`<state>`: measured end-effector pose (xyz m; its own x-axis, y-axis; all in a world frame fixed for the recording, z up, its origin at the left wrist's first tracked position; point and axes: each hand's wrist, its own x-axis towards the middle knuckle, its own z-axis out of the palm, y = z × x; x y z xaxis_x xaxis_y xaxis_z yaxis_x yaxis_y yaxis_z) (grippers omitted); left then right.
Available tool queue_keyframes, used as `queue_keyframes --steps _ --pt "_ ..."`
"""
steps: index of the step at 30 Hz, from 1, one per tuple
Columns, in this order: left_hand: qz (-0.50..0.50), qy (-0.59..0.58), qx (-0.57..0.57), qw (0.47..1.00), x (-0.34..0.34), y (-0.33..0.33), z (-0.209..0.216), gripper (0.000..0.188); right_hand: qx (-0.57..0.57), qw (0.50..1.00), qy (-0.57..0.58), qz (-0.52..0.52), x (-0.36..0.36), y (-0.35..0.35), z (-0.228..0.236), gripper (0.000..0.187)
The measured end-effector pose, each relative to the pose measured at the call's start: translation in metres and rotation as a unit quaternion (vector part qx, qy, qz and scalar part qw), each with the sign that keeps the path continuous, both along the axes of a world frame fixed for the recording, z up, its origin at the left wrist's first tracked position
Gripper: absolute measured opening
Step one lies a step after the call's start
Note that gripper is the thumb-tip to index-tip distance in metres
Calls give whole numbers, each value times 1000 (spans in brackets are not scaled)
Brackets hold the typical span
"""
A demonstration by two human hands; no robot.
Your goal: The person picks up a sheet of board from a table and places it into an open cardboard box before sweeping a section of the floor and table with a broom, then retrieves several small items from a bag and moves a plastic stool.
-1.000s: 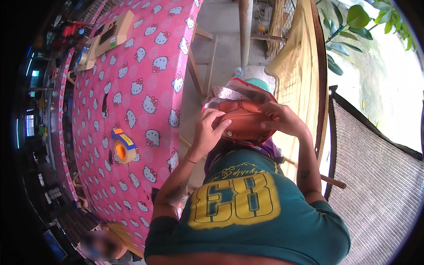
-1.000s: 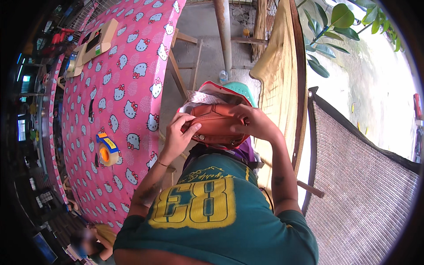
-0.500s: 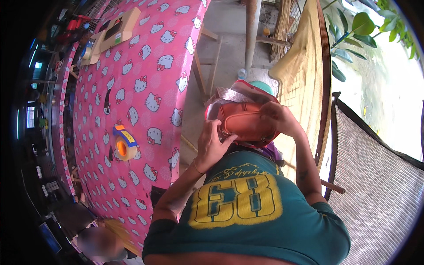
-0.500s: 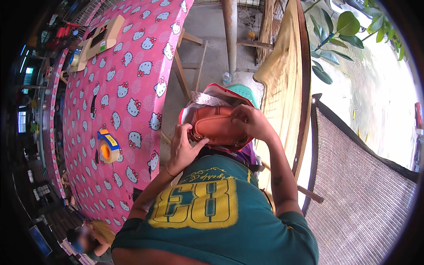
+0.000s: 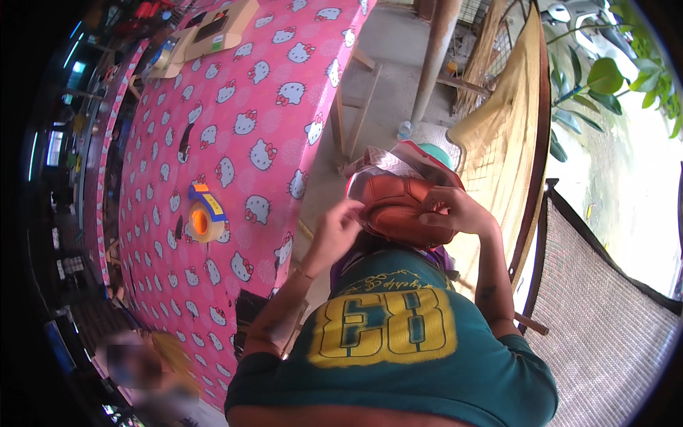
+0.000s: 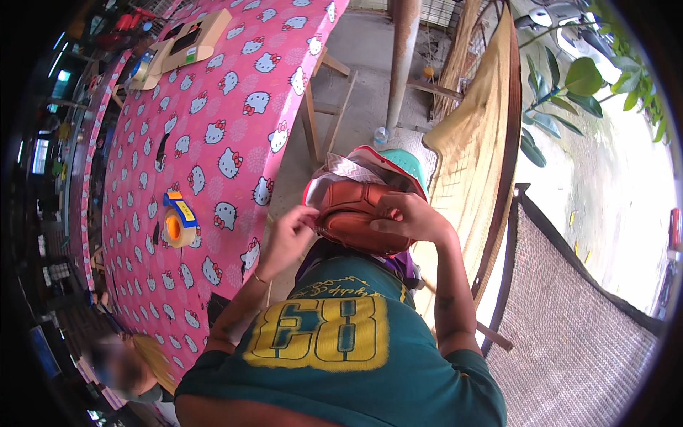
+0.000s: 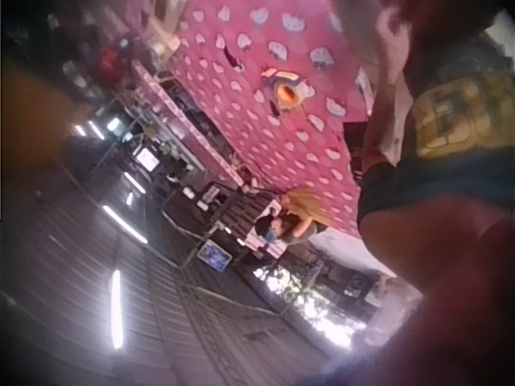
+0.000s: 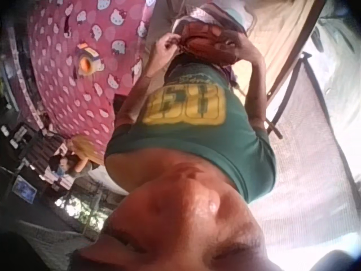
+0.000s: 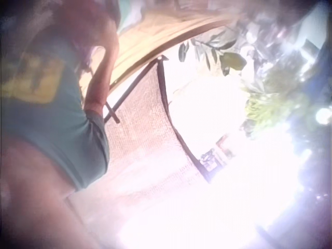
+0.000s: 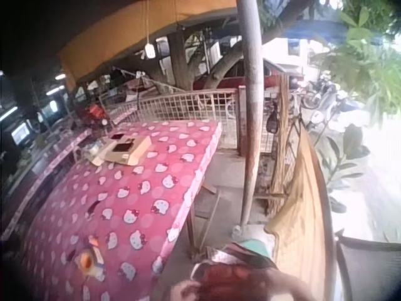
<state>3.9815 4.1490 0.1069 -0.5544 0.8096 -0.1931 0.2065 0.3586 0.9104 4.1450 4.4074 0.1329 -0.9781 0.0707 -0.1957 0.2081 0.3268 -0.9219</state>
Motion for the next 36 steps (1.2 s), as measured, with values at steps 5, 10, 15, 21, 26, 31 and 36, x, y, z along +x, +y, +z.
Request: queue_keyframes --steps 5,10,15,21,26,31,36 --pt "349 -340 -110 866 -43 -10 -91 27 21 987 60 -149 -33 8 -19 25" --pt "171 -583 109 787 -12 -12 -214 37 138 983 33 -113 -98 3 -40 50" --pt "134 35 -129 982 -31 -34 -190 48 192 981 -40 1 -113 -7 -45 50" --pt "163 -79 300 937 -32 19 29 69 -194 980 10 30 -98 12 -37 55" --pt "-134 -142 317 928 -21 42 100 30 -479 876 54 -2 -100 5 -14 76" --pt "-172 -255 218 926 -48 56 93 33 -602 780 165 -40 -70 33 17 98" --pt "-115 -209 195 951 -57 71 59 19 -364 907 198 -74 -23 44 14 96"
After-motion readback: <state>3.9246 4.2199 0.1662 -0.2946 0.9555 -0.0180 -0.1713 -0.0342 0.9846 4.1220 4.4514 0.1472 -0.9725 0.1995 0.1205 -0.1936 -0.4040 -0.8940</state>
